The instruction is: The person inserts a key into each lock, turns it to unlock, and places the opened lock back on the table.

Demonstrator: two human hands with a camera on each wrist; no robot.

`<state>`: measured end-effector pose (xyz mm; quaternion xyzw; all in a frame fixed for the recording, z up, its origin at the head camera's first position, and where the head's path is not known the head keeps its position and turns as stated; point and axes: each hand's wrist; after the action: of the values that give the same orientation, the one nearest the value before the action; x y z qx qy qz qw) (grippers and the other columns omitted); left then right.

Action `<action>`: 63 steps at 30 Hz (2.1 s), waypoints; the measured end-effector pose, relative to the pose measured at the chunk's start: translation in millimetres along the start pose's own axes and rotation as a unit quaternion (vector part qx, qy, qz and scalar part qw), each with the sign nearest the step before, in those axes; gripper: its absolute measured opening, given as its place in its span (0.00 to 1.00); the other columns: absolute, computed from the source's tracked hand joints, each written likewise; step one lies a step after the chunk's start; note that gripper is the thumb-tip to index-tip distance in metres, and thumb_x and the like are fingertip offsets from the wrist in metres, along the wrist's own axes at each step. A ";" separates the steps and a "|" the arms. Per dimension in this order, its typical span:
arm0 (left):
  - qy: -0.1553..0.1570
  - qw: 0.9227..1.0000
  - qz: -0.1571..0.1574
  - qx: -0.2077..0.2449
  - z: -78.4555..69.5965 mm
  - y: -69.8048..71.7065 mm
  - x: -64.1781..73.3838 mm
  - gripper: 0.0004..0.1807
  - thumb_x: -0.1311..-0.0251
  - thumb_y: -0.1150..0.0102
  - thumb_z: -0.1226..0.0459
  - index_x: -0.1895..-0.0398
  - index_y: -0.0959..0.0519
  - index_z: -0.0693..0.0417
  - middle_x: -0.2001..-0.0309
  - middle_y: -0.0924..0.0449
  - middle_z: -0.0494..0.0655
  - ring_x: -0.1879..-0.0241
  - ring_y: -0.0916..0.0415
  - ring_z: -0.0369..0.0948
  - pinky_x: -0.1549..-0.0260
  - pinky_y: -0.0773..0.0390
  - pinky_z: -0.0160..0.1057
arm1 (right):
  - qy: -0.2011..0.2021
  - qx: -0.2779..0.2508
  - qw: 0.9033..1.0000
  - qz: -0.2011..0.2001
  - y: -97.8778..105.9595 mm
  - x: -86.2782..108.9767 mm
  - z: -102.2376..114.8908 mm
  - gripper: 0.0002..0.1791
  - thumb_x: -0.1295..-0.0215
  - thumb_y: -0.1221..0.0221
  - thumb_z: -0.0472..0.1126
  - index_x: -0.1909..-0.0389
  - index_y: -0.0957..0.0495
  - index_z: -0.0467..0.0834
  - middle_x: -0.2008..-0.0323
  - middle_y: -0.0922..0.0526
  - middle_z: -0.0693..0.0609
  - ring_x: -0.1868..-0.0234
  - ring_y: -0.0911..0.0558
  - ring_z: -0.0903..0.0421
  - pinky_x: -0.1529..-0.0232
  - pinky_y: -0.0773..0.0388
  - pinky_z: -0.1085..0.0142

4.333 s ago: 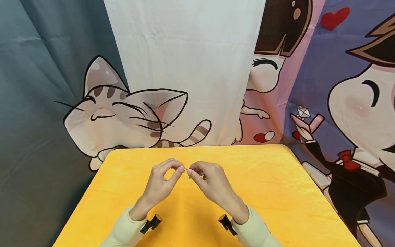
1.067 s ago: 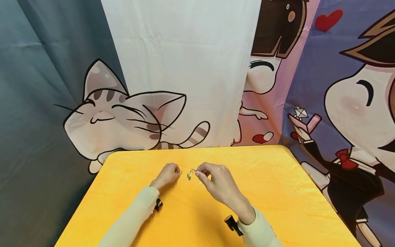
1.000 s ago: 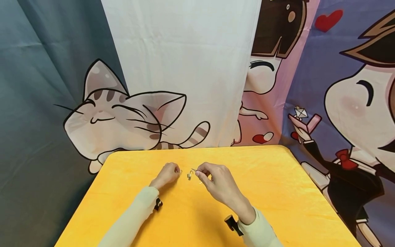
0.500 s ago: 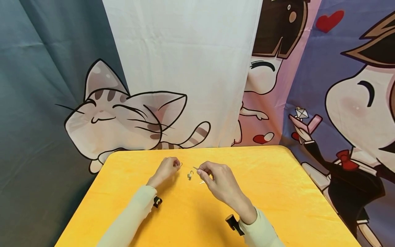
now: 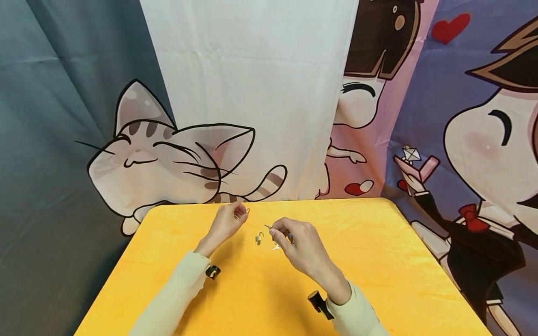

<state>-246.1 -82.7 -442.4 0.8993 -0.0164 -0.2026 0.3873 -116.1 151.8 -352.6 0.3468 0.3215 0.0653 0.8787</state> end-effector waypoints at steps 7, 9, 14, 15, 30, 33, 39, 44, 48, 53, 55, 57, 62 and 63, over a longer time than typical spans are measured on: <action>-0.038 0.998 -0.044 0.023 -18.8 11.9 3.8 0.02 0.39 0.36 0.66 0.66 0.20 0.54 0.70 0.18 0.44 0.70 0.22 0.35 0.69 0.21 0.31 | 0.005 0.006 1.000 -0.006 0.8 -1.5 1.2 0.03 0.32 0.40 0.40 0.62 0.17 0.48 0.76 0.20 0.66 0.79 0.26 0.67 0.77 0.27 0.73; -0.046 0.997 -0.050 0.030 -24.1 15.2 5.7 0.03 0.39 0.36 0.67 0.64 0.19 0.54 0.69 0.18 0.44 0.70 0.22 0.36 0.69 0.20 0.31 | 0.007 0.007 1.000 -0.006 0.7 -1.5 1.2 0.03 0.32 0.40 0.40 0.62 0.17 0.48 0.76 0.20 0.66 0.79 0.26 0.67 0.76 0.27 0.73; -0.064 0.995 -0.065 0.051 -36.5 22.4 10.6 0.05 0.40 0.36 0.68 0.62 0.17 0.56 0.67 0.16 0.46 0.69 0.21 0.36 0.67 0.19 0.32 | 0.008 0.005 1.000 -0.007 0.3 -1.8 1.8 0.04 0.32 0.40 0.40 0.62 0.17 0.48 0.76 0.20 0.66 0.79 0.26 0.68 0.77 0.27 0.73; -0.068 0.994 -0.069 0.058 -38.9 23.8 11.7 0.04 0.40 0.36 0.68 0.62 0.17 0.56 0.67 0.16 0.46 0.69 0.20 0.36 0.67 0.19 0.32 | 0.008 0.004 1.000 -0.007 0.1 -2.0 2.2 0.04 0.32 0.40 0.40 0.62 0.17 0.48 0.76 0.20 0.66 0.79 0.26 0.69 0.77 0.27 0.73; -0.085 0.957 -0.102 0.256 -73.9 46.6 32.7 0.06 0.41 0.33 0.65 0.62 0.17 0.56 0.65 0.15 0.50 0.65 0.16 0.38 0.63 0.15 0.35 | 0.010 -0.021 1.000 -0.010 -5.2 -4.2 5.1 0.03 0.31 0.40 0.40 0.62 0.18 0.49 0.79 0.22 0.66 0.79 0.26 0.71 0.78 0.26 0.73; -0.067 0.940 -0.088 0.321 -80.4 51.7 36.9 0.08 0.42 0.32 0.66 0.61 0.18 0.59 0.63 0.16 0.55 0.65 0.16 0.37 0.63 0.14 0.37 | 0.012 -0.026 0.999 -0.017 -7.3 -5.0 5.6 0.04 0.31 0.41 0.40 0.63 0.18 0.49 0.79 0.23 0.65 0.80 0.26 0.71 0.78 0.26 0.72; -0.044 0.923 -0.072 0.376 -89.7 59.3 45.3 0.08 0.42 0.32 0.67 0.62 0.18 0.63 0.60 0.17 0.60 0.63 0.16 0.35 0.62 0.14 0.37 | 0.018 -0.043 0.998 -0.043 -12.8 -6.7 6.1 0.04 0.31 0.40 0.39 0.65 0.17 0.46 0.80 0.22 0.61 0.81 0.27 0.69 0.79 0.25 0.71; -0.037 0.915 -0.063 0.398 -95.5 63.4 52.8 0.08 0.41 0.33 0.67 0.61 0.18 0.62 0.60 0.18 0.58 0.62 0.16 0.38 0.61 0.15 0.36 | 0.028 -0.049 0.997 -0.052 -16.4 -8.6 8.1 0.03 0.32 0.40 0.38 0.65 0.17 0.46 0.80 0.20 0.60 0.82 0.27 0.67 0.79 0.26 0.71; -0.028 0.900 -0.055 0.431 -99.4 64.0 56.8 0.10 0.42 0.33 0.67 0.60 0.19 0.65 0.61 0.17 0.49 0.62 0.17 0.39 0.62 0.16 0.36 | 0.036 -0.054 0.996 -0.056 -19.4 -10.0 11.0 0.04 0.32 0.40 0.38 0.66 0.17 0.46 0.78 0.19 0.60 0.80 0.28 0.68 0.79 0.27 0.71; -0.019 0.883 -0.051 0.467 -102.7 63.4 60.4 0.11 0.41 0.34 0.70 0.60 0.22 0.69 0.63 0.17 0.43 0.64 0.17 0.39 0.62 0.16 0.36 | 0.043 -0.065 0.995 -0.061 -23.7 -11.0 13.0 0.04 0.32 0.40 0.37 0.66 0.17 0.46 0.77 0.17 0.56 0.80 0.27 0.70 0.80 0.27 0.72; -0.015 0.877 -0.048 0.479 -103.5 63.1 62.1 0.10 0.41 0.35 0.70 0.60 0.23 0.70 0.64 0.17 0.43 0.64 0.17 0.38 0.61 0.16 0.37 | 0.043 -0.067 0.995 -0.062 -25.1 -11.1 13.5 0.04 0.31 0.40 0.37 0.66 0.17 0.46 0.77 0.18 0.57 0.80 0.27 0.69 0.81 0.27 0.72; -0.009 0.871 -0.044 0.489 -104.5 63.1 64.0 0.10 0.41 0.36 0.71 0.60 0.23 0.70 0.64 0.17 0.43 0.64 0.17 0.38 0.60 0.15 0.37 | 0.043 -0.067 0.995 -0.063 -26.3 -11.2 13.7 0.05 0.31 0.40 0.37 0.66 0.18 0.46 0.78 0.19 0.59 0.81 0.26 0.68 0.81 0.27 0.72; 0.001 0.863 -0.034 0.505 -107.2 62.2 67.6 0.08 0.41 0.36 0.71 0.61 0.23 0.67 0.64 0.17 0.43 0.65 0.18 0.39 0.59 0.15 0.38 | 0.044 -0.063 0.995 -0.068 -28.3 -11.2 13.7 0.05 0.32 0.40 0.38 0.67 0.18 0.47 0.78 0.20 0.62 0.81 0.27 0.68 0.81 0.28 0.71; 0.002 0.862 -0.033 0.505 -107.6 61.9 68.1 0.08 0.41 0.36 0.72 0.61 0.23 0.67 0.64 0.17 0.43 0.65 0.18 0.39 0.59 0.15 0.38 | 0.044 -0.063 0.995 -0.069 -28.5 -11.2 13.7 0.05 0.32 0.40 0.37 0.67 0.18 0.47 0.78 0.20 0.62 0.81 0.27 0.68 0.81 0.28 0.71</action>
<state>-135.2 -64.5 -356.3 0.9721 -0.0860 -0.1776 -0.1271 -119.6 118.8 -357.7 0.2650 0.3777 0.0400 0.8863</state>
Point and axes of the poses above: each hand's wrist, its own x-axis away from the middle knuckle, its own y-axis out of the back of the hand, z = x × y
